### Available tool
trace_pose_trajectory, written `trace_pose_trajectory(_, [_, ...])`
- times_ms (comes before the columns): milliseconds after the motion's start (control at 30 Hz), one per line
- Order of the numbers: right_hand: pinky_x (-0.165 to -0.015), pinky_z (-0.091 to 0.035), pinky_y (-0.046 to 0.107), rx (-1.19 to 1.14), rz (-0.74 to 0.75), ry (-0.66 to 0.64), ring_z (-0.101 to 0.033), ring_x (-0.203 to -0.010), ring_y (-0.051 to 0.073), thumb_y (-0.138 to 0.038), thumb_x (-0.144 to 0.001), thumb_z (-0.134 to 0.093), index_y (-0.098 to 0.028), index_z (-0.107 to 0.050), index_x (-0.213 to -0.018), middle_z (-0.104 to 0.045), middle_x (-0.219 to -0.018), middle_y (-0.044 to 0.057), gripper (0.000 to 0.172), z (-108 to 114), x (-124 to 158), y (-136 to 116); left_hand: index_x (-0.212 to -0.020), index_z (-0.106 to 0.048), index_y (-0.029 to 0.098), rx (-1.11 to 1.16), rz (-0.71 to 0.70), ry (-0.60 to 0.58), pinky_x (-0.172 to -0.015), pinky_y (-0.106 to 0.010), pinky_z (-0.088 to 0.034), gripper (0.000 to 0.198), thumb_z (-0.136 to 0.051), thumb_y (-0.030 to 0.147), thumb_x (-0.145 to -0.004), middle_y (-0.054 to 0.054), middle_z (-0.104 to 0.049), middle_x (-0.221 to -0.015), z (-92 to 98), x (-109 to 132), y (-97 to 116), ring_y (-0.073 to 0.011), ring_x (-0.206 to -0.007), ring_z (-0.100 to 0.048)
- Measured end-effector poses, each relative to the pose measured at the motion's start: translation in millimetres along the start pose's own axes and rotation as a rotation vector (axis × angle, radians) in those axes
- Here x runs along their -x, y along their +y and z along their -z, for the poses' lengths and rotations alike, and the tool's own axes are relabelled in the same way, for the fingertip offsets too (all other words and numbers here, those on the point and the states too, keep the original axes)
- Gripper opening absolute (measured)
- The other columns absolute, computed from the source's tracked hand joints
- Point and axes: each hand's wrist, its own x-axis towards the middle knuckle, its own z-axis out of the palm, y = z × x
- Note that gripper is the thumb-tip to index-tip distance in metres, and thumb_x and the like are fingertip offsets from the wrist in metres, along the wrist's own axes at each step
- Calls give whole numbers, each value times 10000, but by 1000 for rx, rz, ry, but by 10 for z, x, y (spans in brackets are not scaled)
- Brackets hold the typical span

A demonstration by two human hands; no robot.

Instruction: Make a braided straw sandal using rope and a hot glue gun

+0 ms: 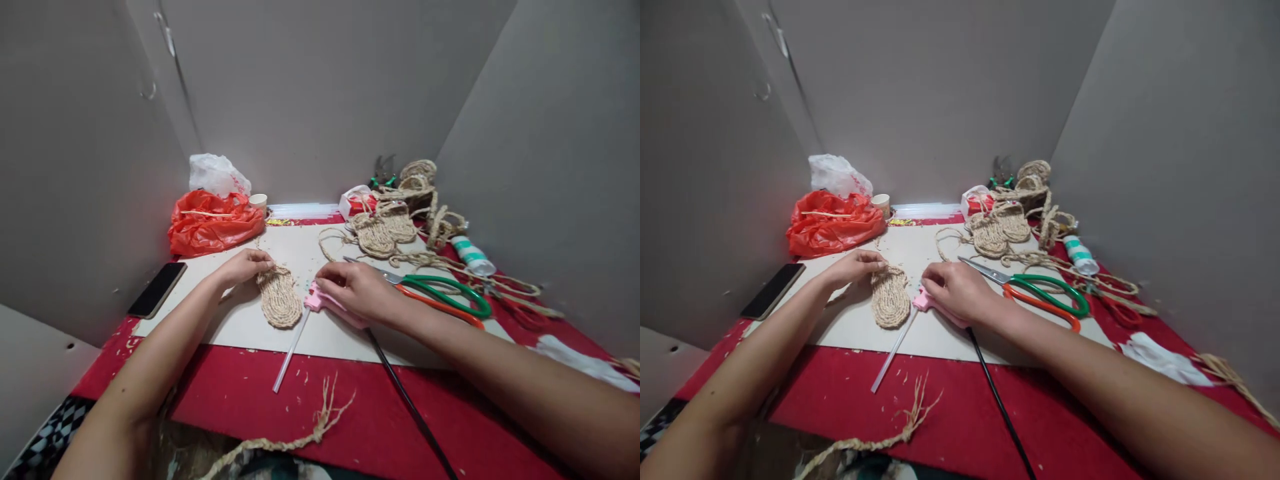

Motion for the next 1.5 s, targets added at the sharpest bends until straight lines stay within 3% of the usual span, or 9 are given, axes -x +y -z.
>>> trace_pose_trajectory(200, [-883, -376, 434, 457, 328, -114, -616, -956, 308, -371, -884, -540, -116, -726, -820, -711, -905, 174, 322, -192, -130, -338, -683, -665, 136, 58, 67, 24, -603, -250, -367, 131, -674, 266, -687, 1, -611, -616, -32, 115, 36, -107, -574, -490])
trace_pose_trajectory(467, [-818, -387, 456, 557, 358, -207, -653, -831, 321, -451, -914, -441, -133, -699, -804, -715, -810, 176, 424, -558, -260, -539, -691, -668, 126, 207, 147, 163, -555, -234, -340, 145, -688, 270, -690, 6, -576, -600, 50, 628, 40, -77, -521, -436])
trace_pose_trajectory(667, [-709, -431, 351, 246, 264, -161, -661, -799, 272, -368, -858, -530, -131, -629, -1027, -716, -899, 155, 308, -550, -184, -702, -762, -666, 151, 316, 47, 348, -636, -238, -398, 238, -724, 368, -681, -18, -647, -744, 47, 947, 4, -107, -641, -538])
trace_pose_trajectory(733, [-781, -441, 316, 28, 268, -45, -644, -913, 234, -292, -824, -574, -147, -546, -1237, -688, -1093, 142, 439, -552, -209, -758, -797, -673, 156, 350, 0, 379, -687, -251, -424, 261, -728, 387, -689, -33, -675, -800, 48, 996, 28, -132, -715, -577])
trace_pose_trajectory(800, [-772, -452, 294, -174, 188, 17, -635, -840, 187, -190, -804, -557, -150, -522, -1286, -705, -1003, 97, 485, -535, -249, -798, -811, -682, 154, 379, -30, 386, -714, -271, -445, 272, -732, 396, -697, -44, -688, -813, 69, 1041, 82, -147, -731, -596])
trace_pose_trajectory(1000, [-709, -461, 272, -604, 59, 122, -590, -725, 150, -185, -732, -581, -146, -671, -916, -668, -792, 32, 209, -310, -192, -835, -806, -687, 178, 359, -154, 582, -833, -352, -497, 233, -725, 395, -731, -66, -722, -892, 174, 1243, 348, -197, -855, -656])
trace_pose_trajectory(1167, [-641, -425, 243, -710, 87, 206, -523, -666, 127, -208, -741, -549, -165, -604, -850, -564, -700, -20, 129, -143, 20, -823, -841, -719, 246, 32, -281, 760, -923, -400, -491, 167, -668, 398, -796, -48, -721, -1040, -54, 1493, 699, -241, -1041, -635])
trace_pose_trajectory(1333, [-669, -416, 240, -743, 121, 220, -507, -691, 120, -181, -752, -539, -174, -558, -855, -548, -741, -19, 105, -84, 166, -881, -795, -738, 271, -89, -333, 610, -1050, -435, -398, 125, -655, 364, -806, -33, -627, -1287, -394, 1592, 944, -285, -1283, -489])
trace_pose_trajectory(1500, [-681, -419, 237, -810, 165, 191, -508, -703, 114, -154, -760, -528, -166, -556, -865, -547, -750, -18, 109, -41, 248, -901, -772, -752, 275, -46, -314, 489, -1010, -443, -432, 105, -674, 342, -787, -56, -613, -1301, -393, 1534, 926, -303, -1259, -507])
